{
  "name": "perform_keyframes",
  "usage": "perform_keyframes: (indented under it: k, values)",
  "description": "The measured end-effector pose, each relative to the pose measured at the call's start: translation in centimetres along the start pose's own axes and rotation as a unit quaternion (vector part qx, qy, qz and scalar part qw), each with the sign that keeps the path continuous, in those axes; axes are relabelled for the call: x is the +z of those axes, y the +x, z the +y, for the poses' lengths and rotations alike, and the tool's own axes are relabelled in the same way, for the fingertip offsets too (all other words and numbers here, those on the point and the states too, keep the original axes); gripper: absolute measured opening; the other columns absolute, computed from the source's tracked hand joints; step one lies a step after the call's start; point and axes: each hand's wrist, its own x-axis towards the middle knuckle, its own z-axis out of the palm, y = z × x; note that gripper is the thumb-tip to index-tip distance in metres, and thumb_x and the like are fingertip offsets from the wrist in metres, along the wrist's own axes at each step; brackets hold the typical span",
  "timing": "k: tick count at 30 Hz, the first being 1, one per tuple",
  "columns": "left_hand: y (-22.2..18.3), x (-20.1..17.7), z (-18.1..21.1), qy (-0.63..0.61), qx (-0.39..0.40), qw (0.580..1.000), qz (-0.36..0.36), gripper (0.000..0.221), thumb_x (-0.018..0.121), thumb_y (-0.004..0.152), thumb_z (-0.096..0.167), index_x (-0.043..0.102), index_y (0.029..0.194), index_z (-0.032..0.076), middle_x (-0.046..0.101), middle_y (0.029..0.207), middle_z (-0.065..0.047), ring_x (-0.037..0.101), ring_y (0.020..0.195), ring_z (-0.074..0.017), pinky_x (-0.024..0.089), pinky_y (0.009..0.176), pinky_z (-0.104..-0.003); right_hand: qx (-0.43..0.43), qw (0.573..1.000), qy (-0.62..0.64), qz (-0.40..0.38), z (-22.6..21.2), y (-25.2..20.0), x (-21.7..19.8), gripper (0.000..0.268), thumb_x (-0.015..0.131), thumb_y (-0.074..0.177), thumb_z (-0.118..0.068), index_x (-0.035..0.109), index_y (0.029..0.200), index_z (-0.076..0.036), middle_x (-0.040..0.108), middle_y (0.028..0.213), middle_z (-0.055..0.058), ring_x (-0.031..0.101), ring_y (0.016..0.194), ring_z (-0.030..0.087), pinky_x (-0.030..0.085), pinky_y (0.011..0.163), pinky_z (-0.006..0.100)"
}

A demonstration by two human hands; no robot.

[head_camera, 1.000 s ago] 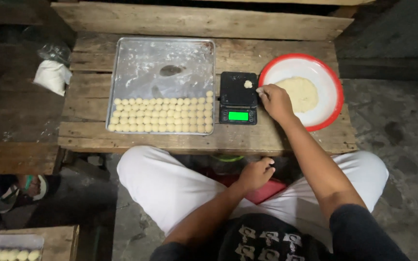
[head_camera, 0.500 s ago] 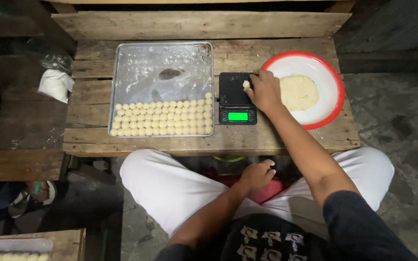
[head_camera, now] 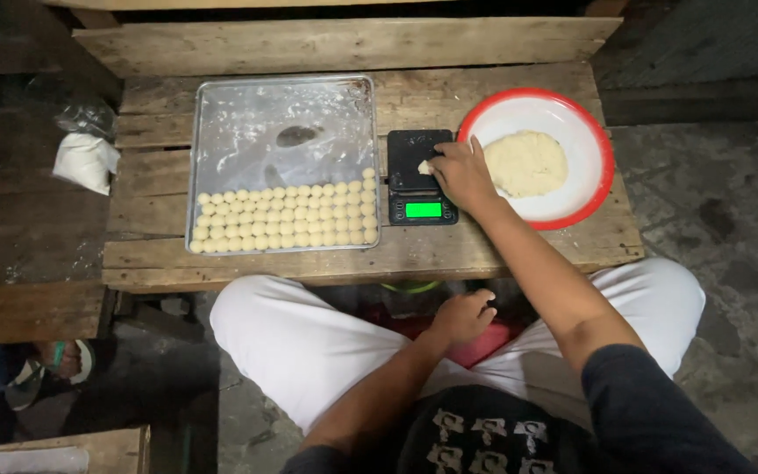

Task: The person portions dough from a large mass in a bowl, weighs each piece on a digital scale, rolls it into a ball, and places it on a metal tray. The process is repeated multiple times to create uniform dough balls.

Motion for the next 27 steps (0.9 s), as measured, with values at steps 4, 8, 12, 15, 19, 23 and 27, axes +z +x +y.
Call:
perform_keyframes:
  k: [4, 8, 12, 15, 19, 23, 27]
  values:
    - [-0.5, -0.3, 0.0, 0.005, 0.004, 1.000, 0.011, 0.051, 0.045, 0.101, 0.037, 0.056, 0.140, 0.006, 0.071, 0.119, -0.025, 0.066, 0.114, -0.0456, 0.053, 0.097, -0.056, 0.059, 0.995, 0.067, 0.036, 0.6, 0.5, 0.6, 0.019, 0.076, 0.093, -0.039, 0.070, 0.100, -0.022, 0.068, 0.117, 0.003, 0.060, 0.125, 0.027, 0.027, 0.119, 0.061]
    - [-0.6, -1.0, -0.1, -0.009, -0.009, 1.000, 0.014, 0.051, 0.047, 0.101, 0.037, 0.055, 0.142, 0.007, 0.071, 0.118, -0.024, 0.066, 0.114, -0.0453, 0.054, 0.097, -0.055, 0.026, 0.986, 0.088, 0.136, 1.3, -0.1, -1.4, 0.014, 0.071, 0.099, -0.033, 0.072, 0.099, -0.019, 0.070, 0.094, 0.004, 0.070, 0.094, 0.029, 0.054, 0.090, 0.047]
    - [-0.9, -1.6, 0.8, -0.003, -0.008, 1.000, -0.001, 0.051, 0.046, 0.101, 0.037, 0.055, 0.141, 0.007, 0.070, 0.120, -0.026, 0.066, 0.116, -0.0459, 0.052, 0.099, -0.056, 0.064, 0.994, -0.020, 0.087, 2.6, -5.2, -5.4, 0.020, 0.076, 0.093, -0.037, 0.072, 0.092, -0.018, 0.068, 0.089, 0.004, 0.070, 0.091, 0.030, 0.055, 0.081, 0.048]
    - [-0.4, -0.8, 1.0, 0.006, -0.001, 1.000, -0.014, 0.051, 0.046, 0.101, 0.038, 0.055, 0.142, 0.010, 0.071, 0.121, -0.022, 0.066, 0.119, -0.0428, 0.052, 0.101, -0.054, 0.104, 0.980, -0.166, 0.031, 5.2, -8.0, -4.3, 0.032, 0.081, 0.084, -0.045, 0.073, 0.098, -0.018, 0.065, 0.092, 0.003, 0.068, 0.088, 0.026, 0.054, 0.076, 0.044]
    - [-0.2, 0.2, 0.5, -0.002, 0.002, 1.000, -0.017, 0.051, 0.047, 0.101, 0.037, 0.055, 0.143, 0.008, 0.071, 0.122, -0.023, 0.065, 0.118, -0.0443, 0.052, 0.100, -0.054, 0.051, 0.976, -0.202, 0.066, 8.2, -8.9, -1.0, 0.019, 0.078, 0.085, -0.030, 0.074, 0.094, -0.014, 0.061, 0.086, 0.003, 0.067, 0.079, 0.025, 0.054, 0.066, 0.038]
    - [-0.6, -0.1, 0.2, -0.006, 0.001, 1.000, 0.003, 0.050, 0.049, 0.101, 0.035, 0.058, 0.141, 0.007, 0.071, 0.121, -0.024, 0.066, 0.117, -0.0449, 0.053, 0.100, -0.054, 0.049, 0.970, -0.227, 0.067, 6.5, -8.4, -3.4, 0.012, 0.076, 0.084, -0.024, 0.074, 0.088, -0.014, 0.061, 0.084, 0.004, 0.067, 0.079, 0.025, 0.053, 0.064, 0.039]
    - [-0.3, -0.3, 0.5, 0.034, 0.001, 0.999, 0.002, 0.051, 0.047, 0.102, 0.037, 0.055, 0.143, 0.009, 0.070, 0.122, -0.025, 0.065, 0.119, -0.0447, 0.051, 0.102, -0.056, 0.101, 0.976, -0.189, 0.034, 6.7, -7.8, -4.8, 0.011, 0.072, 0.086, -0.023, 0.076, 0.088, -0.013, 0.062, 0.084, 0.005, 0.067, 0.078, 0.027, 0.054, 0.064, 0.040]
